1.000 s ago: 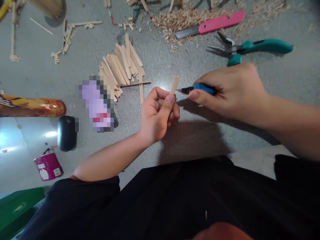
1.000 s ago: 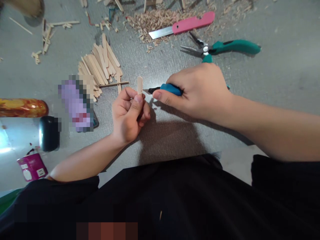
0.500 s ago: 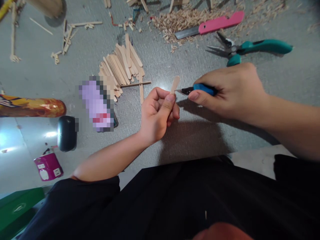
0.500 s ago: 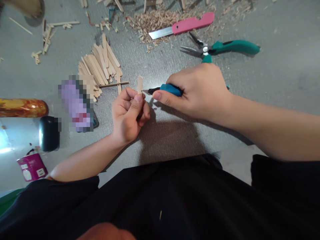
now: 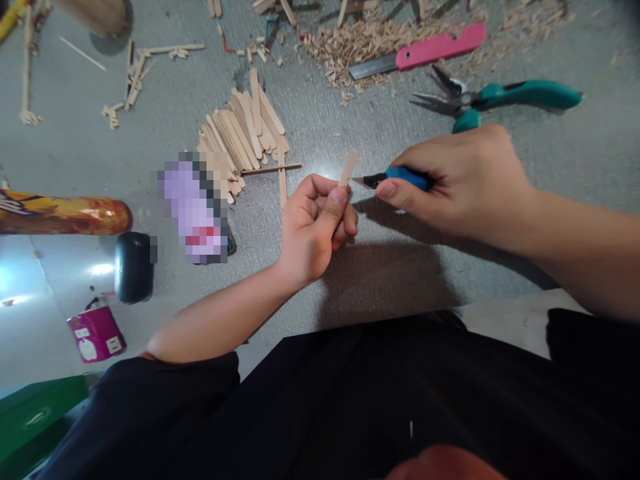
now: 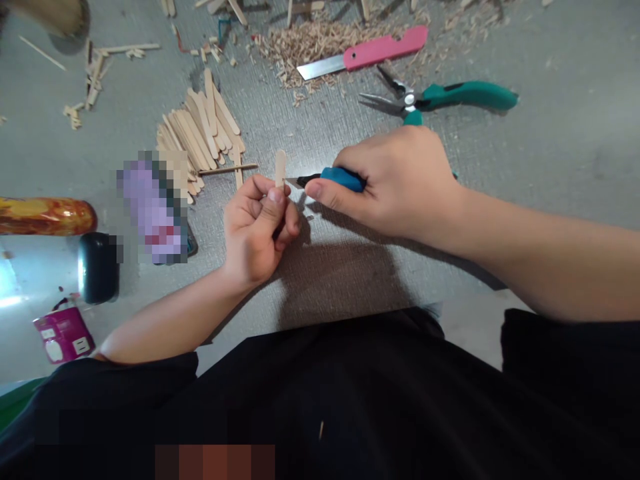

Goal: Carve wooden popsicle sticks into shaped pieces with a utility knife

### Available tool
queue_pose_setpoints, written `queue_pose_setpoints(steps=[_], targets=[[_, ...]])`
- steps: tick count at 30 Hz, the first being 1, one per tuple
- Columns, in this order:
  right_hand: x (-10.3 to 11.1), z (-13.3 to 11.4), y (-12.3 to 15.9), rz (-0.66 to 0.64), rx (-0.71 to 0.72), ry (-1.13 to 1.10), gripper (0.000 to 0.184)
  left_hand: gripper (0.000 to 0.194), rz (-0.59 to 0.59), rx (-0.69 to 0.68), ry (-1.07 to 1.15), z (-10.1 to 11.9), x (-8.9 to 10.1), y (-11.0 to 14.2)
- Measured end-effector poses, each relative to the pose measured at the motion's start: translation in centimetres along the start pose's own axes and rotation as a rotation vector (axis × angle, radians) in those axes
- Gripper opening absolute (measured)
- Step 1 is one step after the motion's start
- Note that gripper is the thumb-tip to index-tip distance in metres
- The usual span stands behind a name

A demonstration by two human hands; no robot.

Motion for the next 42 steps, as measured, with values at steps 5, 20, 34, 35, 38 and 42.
queue_pose_setpoints(steps=[5, 20, 34, 35, 38, 42], targets=[[-0.02, 0.44, -0.04, 0.023, -0.012, 0.013, 0.072, 0.039, 0.009, -0.009, 0.013, 0.13, 0.00, -0.05], [0.20, 0.11, 0.05, -0.013, -0.040, 0.013, 0.072, 0.043, 0.047, 0.027, -0.022, -0.21, 0.35, -0.01], [0.34, 0.57, -0.23, 0.027, -0.041, 0.011, 0.069, 0.041, -0.003, 0.025, -0.036, 0.00, 0.16, 0.11], [0.34, 0.47, -0.19, 0.020, -0.040, 0.002, 0.069, 0.041, 0.004, 0.025, -0.036, -0.01, 0.24, 0.09], [0.26, 0.03, -0.07, -0.015, -0.024, -0.026, 0.069, 0.041, 0.004, 0.021, -0.030, -0.01, 0.24, 0.01], [0.15, -0.13, 0.07, -0.030, -0.009, -0.039, 0.067, 0.044, -0.001, 0.029, -0.039, -0.03, 0.06, -0.11]])
Point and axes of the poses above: each hand's wrist, its own y-axis away from the middle knuckle, its own x-axis out of the back of the hand, z = x × y, the point moved 9 cm from there along -y, towards the middle knuckle, and after that the axes turned 6 degrees about -x, right-handed, at the moved point
